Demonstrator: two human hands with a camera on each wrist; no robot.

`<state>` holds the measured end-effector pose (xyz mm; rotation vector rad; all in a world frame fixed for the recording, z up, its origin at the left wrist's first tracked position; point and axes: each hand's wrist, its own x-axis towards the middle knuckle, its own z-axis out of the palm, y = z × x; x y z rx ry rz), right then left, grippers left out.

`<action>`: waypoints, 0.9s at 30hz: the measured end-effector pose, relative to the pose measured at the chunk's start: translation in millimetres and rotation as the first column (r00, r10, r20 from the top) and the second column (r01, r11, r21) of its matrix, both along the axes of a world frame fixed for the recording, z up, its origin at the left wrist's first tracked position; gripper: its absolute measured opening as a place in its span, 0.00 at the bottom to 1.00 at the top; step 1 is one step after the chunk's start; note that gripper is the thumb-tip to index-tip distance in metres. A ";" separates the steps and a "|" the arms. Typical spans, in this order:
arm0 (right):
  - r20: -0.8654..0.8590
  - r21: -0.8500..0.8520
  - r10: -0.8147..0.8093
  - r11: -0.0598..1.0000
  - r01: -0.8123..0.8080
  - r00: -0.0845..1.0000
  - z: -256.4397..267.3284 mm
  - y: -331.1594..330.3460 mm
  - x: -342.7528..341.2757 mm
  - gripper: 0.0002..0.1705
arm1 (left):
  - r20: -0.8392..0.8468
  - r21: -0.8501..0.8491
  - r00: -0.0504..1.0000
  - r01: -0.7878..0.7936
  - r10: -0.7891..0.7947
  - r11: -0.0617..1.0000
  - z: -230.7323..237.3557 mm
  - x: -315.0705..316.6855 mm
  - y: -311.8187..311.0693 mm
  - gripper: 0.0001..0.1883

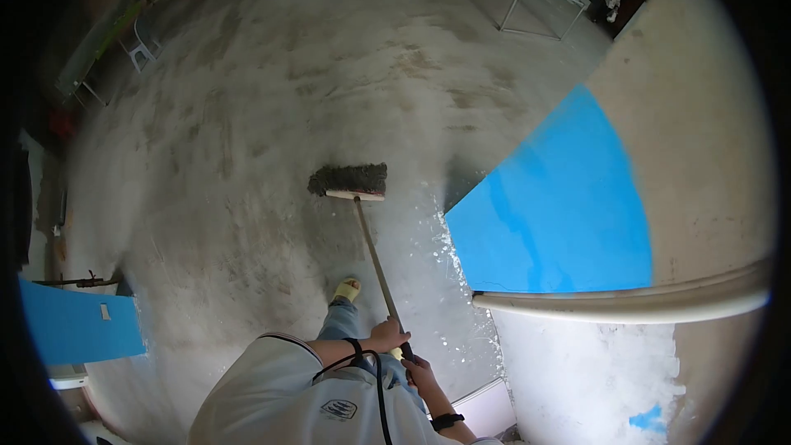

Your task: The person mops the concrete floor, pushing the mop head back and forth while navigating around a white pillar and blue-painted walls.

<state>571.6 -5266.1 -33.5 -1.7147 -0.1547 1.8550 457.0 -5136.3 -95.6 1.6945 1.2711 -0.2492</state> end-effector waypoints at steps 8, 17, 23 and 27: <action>0.232 0.008 0.129 0.991 -0.134 0.964 1.0 -177.0 56.8 0.16 | 0.071 -0.495 0.959 -0.203 0.273 0.845 -45.3 57.1 -86.0 0.23; 0.650 -0.025 0.359 0.891 -0.453 0.670 46.1 -140.0 64.0 0.31 | -0.032 -0.360 0.909 -0.398 0.415 0.844 -125.0 78.6 -85.8 0.32; 0.670 -0.146 0.471 0.841 -0.521 0.574 44.8 -49.5 77.2 0.33 | 0.055 -0.322 0.801 -0.551 0.596 0.770 -120.2 86.7 -26.6 0.42; 0.644 -0.166 0.514 0.817 -0.553 0.566 37.0 28.3 82.0 0.34 | 0.171 -0.261 0.781 -0.552 0.600 0.792 -137.6 91.4 41.1 0.48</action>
